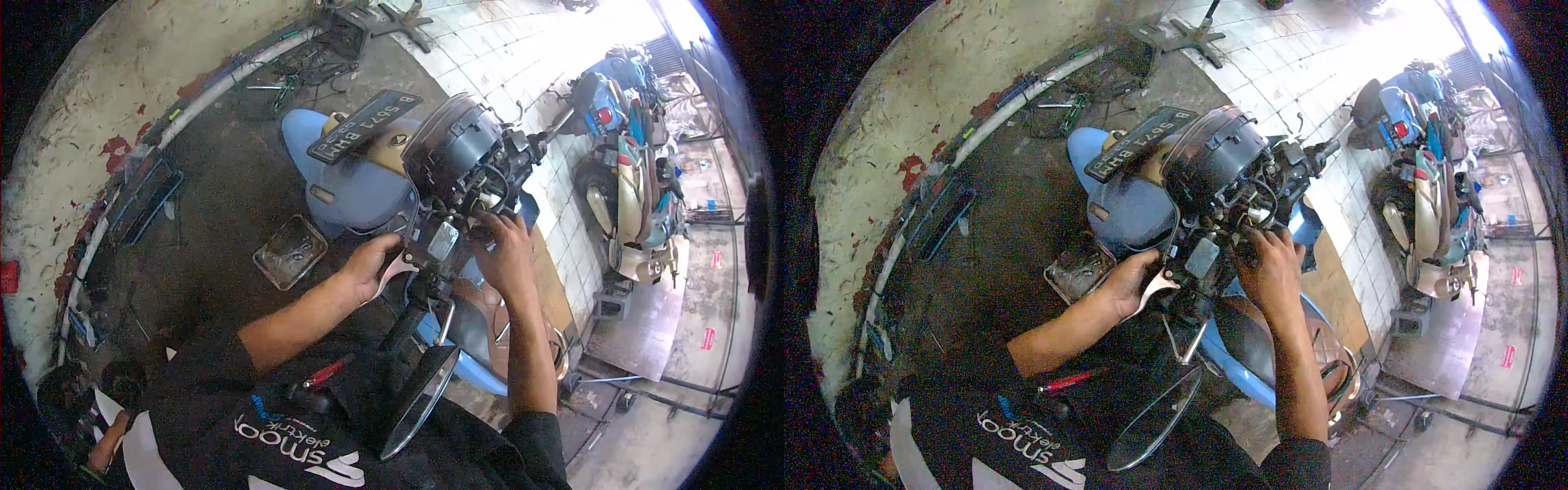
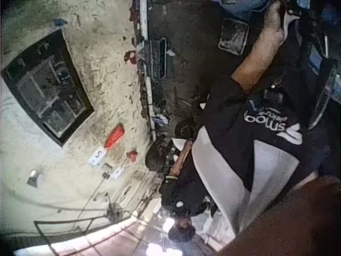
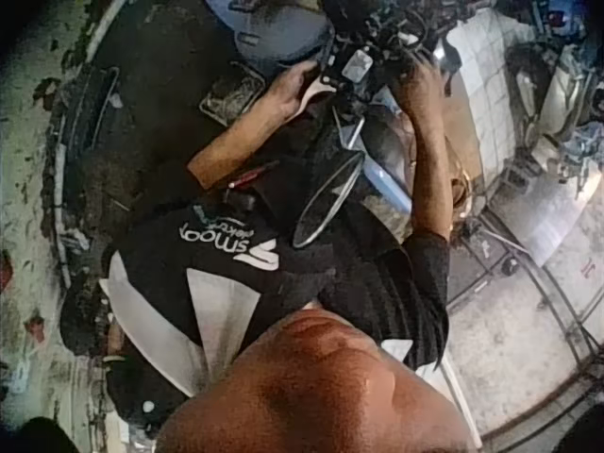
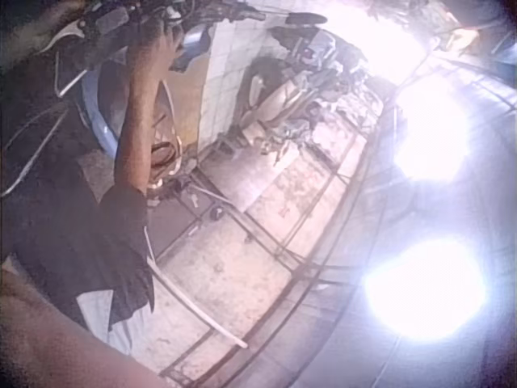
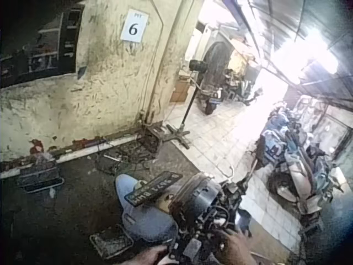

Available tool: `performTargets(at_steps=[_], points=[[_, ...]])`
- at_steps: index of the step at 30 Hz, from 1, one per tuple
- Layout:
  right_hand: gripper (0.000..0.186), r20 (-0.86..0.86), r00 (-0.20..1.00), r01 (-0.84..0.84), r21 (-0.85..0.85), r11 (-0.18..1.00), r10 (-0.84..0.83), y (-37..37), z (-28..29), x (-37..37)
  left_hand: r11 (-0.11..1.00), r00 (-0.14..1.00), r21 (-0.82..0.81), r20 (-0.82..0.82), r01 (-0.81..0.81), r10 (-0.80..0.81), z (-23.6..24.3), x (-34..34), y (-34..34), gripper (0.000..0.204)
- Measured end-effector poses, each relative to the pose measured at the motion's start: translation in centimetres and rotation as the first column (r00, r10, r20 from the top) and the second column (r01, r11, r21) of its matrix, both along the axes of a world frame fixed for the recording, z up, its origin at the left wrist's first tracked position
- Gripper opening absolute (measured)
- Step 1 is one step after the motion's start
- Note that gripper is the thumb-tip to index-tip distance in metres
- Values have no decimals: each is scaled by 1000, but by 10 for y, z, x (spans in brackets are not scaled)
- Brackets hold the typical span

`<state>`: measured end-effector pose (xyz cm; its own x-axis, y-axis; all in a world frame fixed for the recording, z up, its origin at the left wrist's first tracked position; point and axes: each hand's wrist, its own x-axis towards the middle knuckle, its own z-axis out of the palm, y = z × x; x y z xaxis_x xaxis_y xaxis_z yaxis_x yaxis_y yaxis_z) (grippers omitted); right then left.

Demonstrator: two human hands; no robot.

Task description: The person works on the front light assembly of a blue scooter by hand and using a wrench. The person removes screws from the front cover, detaches the headlight unit, and then uses a wrench to tighten or loosen bolts near the handlebars before replacing the front cover.

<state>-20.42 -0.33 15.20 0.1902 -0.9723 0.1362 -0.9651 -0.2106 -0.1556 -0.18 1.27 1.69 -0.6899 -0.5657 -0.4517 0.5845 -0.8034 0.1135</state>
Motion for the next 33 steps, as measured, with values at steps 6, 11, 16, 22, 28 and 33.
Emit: performTargets(at_steps=[6, 11, 16, 22, 28, 33], points=[[21, 217, 947, 265, -100, 959, -239, -20, 66, 9, 1000, 999, -12, -49, -2, 1, -9, -1, -3, 26], [22, 116, 967, -155, -435, 887, 226, -47, 77, 50, 998, 996, -25, -65, -65, 63, 3, 5, -2, 26], [21, 731, 663, -327, 87, 941, 163, -57, 70, 77, 999, 998, 36, -51, -31, 33, 3, 3, -4, 26], [15, 975, 217, 106, 28, 994, -51, -90, 84, 23, 998, 998, -6, 30, -56, 57, -1, -7, -6, 28], [17, 597, 801, 342, -383, 858, -52, -63, 133, -1, 997, 997, -23, 29, -70, 71, -9, -4, -2, 29], [37, 251, 924, 201, 328, 923, -290, -43, 68, 13, 998, 996, -5, 66, -55, 55, -4, -2, -4, 28]])
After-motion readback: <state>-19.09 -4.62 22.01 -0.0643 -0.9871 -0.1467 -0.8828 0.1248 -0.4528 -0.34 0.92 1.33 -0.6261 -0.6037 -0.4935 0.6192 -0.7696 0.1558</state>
